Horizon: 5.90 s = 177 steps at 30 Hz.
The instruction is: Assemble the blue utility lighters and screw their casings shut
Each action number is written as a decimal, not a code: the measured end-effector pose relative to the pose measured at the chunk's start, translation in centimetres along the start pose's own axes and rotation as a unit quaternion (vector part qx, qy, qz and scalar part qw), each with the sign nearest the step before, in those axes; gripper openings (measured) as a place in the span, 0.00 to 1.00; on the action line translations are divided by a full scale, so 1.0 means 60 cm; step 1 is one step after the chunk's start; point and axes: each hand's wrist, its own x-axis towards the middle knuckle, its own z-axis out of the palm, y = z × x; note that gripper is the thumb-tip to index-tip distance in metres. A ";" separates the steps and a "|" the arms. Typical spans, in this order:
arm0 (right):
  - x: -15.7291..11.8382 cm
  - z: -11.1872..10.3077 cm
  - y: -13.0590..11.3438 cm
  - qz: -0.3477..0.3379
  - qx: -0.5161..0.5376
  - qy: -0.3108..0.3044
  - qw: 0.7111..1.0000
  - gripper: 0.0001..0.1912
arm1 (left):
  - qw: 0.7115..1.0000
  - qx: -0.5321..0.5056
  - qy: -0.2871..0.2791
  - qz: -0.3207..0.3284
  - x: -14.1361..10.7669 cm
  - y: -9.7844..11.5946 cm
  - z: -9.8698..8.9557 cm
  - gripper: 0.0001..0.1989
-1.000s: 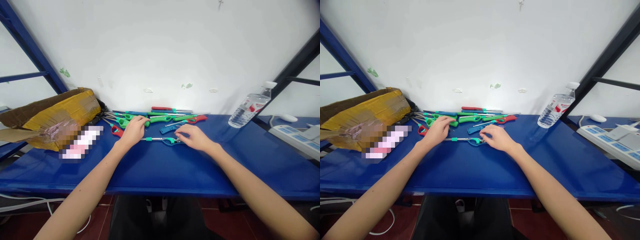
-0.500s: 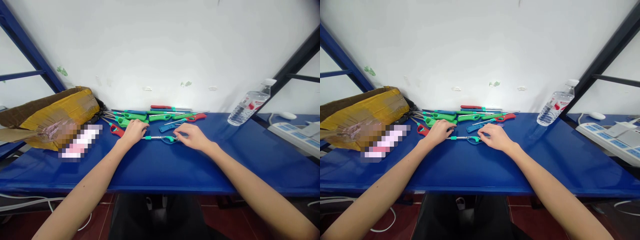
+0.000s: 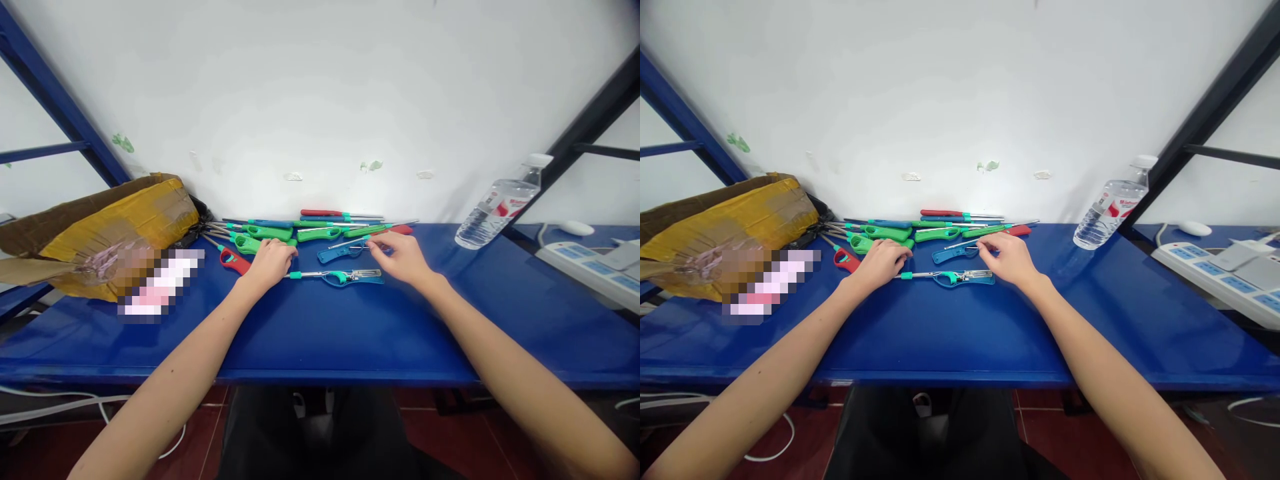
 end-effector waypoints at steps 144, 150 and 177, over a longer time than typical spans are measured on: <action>0.001 0.007 -0.032 -0.021 0.112 -0.350 0.930 0.22 | 0.974 -0.170 -0.007 0.149 -0.024 0.066 -0.004 0.14; 0.003 0.003 -0.036 -0.009 0.117 -0.352 0.929 0.22 | 0.967 -0.186 0.002 0.173 -0.025 0.074 -0.002 0.15; 0.003 0.002 -0.033 0.024 0.137 -0.345 0.928 0.18 | 0.967 -0.215 -0.018 0.137 -0.018 0.079 0.011 0.14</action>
